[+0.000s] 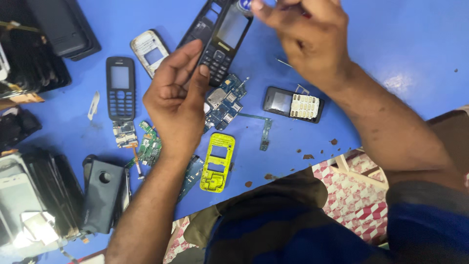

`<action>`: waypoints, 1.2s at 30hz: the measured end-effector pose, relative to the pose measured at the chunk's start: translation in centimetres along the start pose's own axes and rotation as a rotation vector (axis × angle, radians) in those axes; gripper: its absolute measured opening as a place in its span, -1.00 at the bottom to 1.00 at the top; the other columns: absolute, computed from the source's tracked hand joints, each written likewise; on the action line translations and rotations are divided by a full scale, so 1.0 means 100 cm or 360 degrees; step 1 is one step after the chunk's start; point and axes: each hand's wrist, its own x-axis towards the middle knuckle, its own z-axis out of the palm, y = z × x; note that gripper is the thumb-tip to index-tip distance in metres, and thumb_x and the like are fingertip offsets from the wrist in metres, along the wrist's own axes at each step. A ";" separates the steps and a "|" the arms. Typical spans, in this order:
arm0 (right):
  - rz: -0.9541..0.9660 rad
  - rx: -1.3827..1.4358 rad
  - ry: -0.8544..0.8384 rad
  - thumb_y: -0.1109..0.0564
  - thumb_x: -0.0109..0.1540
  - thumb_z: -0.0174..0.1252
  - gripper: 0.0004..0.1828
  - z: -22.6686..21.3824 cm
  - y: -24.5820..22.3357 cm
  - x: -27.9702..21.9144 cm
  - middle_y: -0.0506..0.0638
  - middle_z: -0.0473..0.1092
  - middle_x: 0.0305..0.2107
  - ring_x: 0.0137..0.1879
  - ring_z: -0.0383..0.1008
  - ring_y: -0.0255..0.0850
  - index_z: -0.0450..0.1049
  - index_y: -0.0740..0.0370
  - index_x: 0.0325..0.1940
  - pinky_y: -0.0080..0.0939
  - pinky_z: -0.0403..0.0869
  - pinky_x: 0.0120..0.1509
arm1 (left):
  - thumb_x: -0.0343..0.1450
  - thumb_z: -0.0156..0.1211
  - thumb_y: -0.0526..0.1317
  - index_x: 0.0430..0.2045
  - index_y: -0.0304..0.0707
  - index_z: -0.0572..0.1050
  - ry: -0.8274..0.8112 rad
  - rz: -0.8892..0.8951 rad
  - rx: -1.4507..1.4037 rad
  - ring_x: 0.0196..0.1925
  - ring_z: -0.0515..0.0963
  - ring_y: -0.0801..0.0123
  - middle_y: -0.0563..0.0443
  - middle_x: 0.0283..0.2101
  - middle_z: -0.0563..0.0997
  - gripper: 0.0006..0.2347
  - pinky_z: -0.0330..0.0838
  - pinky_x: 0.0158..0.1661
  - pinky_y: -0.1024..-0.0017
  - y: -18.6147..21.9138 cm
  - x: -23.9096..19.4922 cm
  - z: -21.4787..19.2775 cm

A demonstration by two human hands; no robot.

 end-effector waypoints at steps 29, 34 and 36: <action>-0.0193 -0.0217 -0.0057 0.45 0.28 0.25 -0.45 -0.002 -0.014 0.004 -0.10 0.44 -0.19 -0.18 0.31 -0.21 0.61 -0.01 0.27 -0.20 0.27 0.02 | 0.56 0.11 -0.51 0.24 -0.51 0.38 -0.0034 -0.0172 -0.0223 0.16 0.61 0.43 -0.20 0.17 0.60 -0.68 0.56 0.04 0.60 -0.002 -0.001 0.006; -0.0096 -0.0241 -0.0005 0.47 0.31 0.17 -0.49 -0.005 -0.015 0.005 -0.10 0.45 -0.17 -0.15 0.35 -0.24 0.55 0.06 0.27 -0.20 0.29 0.04 | 0.56 0.11 -0.50 0.22 -0.48 0.39 -0.0043 -0.0211 -0.0178 0.14 0.63 0.46 -0.19 0.15 0.62 -0.70 0.58 0.02 0.60 -0.001 -0.004 0.006; -0.0179 -0.0192 -0.0074 0.46 0.28 0.18 -0.45 -0.006 -0.014 0.007 -0.09 0.45 -0.17 -0.16 0.34 -0.23 0.56 0.04 0.28 -0.21 0.30 0.02 | 0.56 0.11 -0.51 0.22 -0.49 0.40 -0.0026 -0.0143 -0.0166 0.19 0.61 0.45 -0.19 0.20 0.59 -0.70 0.57 0.08 0.58 0.000 -0.002 0.005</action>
